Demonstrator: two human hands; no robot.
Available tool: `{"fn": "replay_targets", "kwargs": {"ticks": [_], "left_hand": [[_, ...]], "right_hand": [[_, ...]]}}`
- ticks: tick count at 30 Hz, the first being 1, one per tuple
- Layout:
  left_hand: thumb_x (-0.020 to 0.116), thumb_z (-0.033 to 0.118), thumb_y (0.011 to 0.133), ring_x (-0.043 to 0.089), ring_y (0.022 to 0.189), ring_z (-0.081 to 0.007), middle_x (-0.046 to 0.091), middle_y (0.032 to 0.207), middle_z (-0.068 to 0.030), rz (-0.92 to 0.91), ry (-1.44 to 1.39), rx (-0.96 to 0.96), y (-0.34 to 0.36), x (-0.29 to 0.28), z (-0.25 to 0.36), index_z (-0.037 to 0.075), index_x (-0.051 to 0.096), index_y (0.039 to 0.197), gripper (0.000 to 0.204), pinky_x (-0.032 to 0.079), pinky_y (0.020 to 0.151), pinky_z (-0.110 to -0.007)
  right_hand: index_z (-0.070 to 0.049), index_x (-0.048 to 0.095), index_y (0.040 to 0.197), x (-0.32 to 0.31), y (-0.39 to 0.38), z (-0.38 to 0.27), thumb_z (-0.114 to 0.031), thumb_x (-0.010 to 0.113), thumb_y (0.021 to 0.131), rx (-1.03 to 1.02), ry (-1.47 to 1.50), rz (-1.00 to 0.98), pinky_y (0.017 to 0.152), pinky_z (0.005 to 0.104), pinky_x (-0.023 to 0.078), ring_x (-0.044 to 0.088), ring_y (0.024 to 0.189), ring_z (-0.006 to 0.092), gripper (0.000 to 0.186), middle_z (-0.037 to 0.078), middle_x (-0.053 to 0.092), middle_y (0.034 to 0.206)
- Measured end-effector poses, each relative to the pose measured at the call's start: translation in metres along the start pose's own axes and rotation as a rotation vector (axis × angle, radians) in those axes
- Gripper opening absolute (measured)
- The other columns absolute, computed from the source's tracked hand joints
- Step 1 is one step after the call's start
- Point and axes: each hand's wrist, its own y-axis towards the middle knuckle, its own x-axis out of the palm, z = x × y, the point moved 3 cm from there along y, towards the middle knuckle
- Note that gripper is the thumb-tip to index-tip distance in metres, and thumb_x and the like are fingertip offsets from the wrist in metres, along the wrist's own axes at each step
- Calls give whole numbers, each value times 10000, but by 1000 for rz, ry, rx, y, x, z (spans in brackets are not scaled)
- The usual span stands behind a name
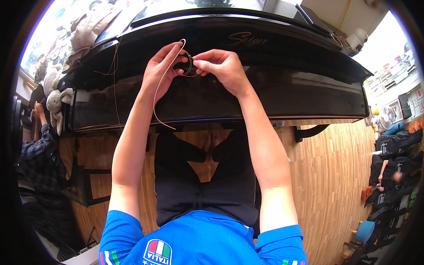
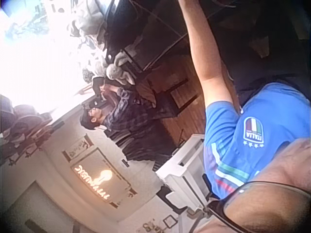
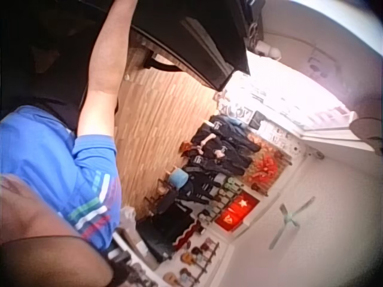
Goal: The person manipulates a thin copper wire by hand, repeatedly bending it into loops and straightening it against a piano surface. The wire is handled one at a time, with no tools visible.
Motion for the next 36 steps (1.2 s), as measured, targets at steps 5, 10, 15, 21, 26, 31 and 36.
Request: {"fn": "replay_targets", "kwargs": {"ticks": [5,10,15,21,26,31,36], "left_hand": [[651,247,995,656,967,-132,669,1069,-63,-39,53,0,-1,1,0,42,646,1244,323,561,692,-245],[650,243,996,653,936,-102,697,1040,-34,-65,137,10,-1,0,-1,62,670,1227,294,533,667,-224],[670,254,983,616,865,-64,682,968,-16,-108,251,37,-4,8,2,63,709,1186,281,492,614,-205],[657,229,993,523,679,-39,598,807,19,-131,269,27,-5,9,1,46,711,1163,256,420,552,-187],[646,242,1001,496,654,-41,577,775,24,-156,189,-13,-3,4,-1,57,698,1191,270,404,543,-204],[663,255,989,553,701,-60,609,801,13,-107,156,7,-2,2,-3,57,688,1219,304,461,574,-217],[648,219,997,611,809,-74,651,963,-19,-23,83,-14,-3,4,2,36,643,1279,336,488,617,-212]], "right_hand": [[19,739,1037,-1,1,3,-92,745,880,-8,2,-27,748,268,567,703,792,150,193,101,737,877],[17,720,1109,3,-1,0,-131,765,884,24,2,13,750,266,564,696,793,141,273,95,736,906],[3,684,1218,5,-1,-5,-151,756,901,47,-3,-58,748,263,559,675,795,127,359,75,735,945],[-7,688,1226,3,-2,-6,-150,720,930,48,6,-106,754,246,544,647,800,111,330,63,735,970],[-14,672,1248,-4,-2,1,-159,685,956,70,38,-29,744,240,532,637,805,100,327,56,722,972],[22,652,1248,-7,2,1,-133,681,953,117,242,-18,750,247,544,660,792,123,335,80,712,973],[50,635,1251,6,-3,-7,-142,714,931,73,183,-16,765,269,560,671,798,142,382,94,711,972]]}}
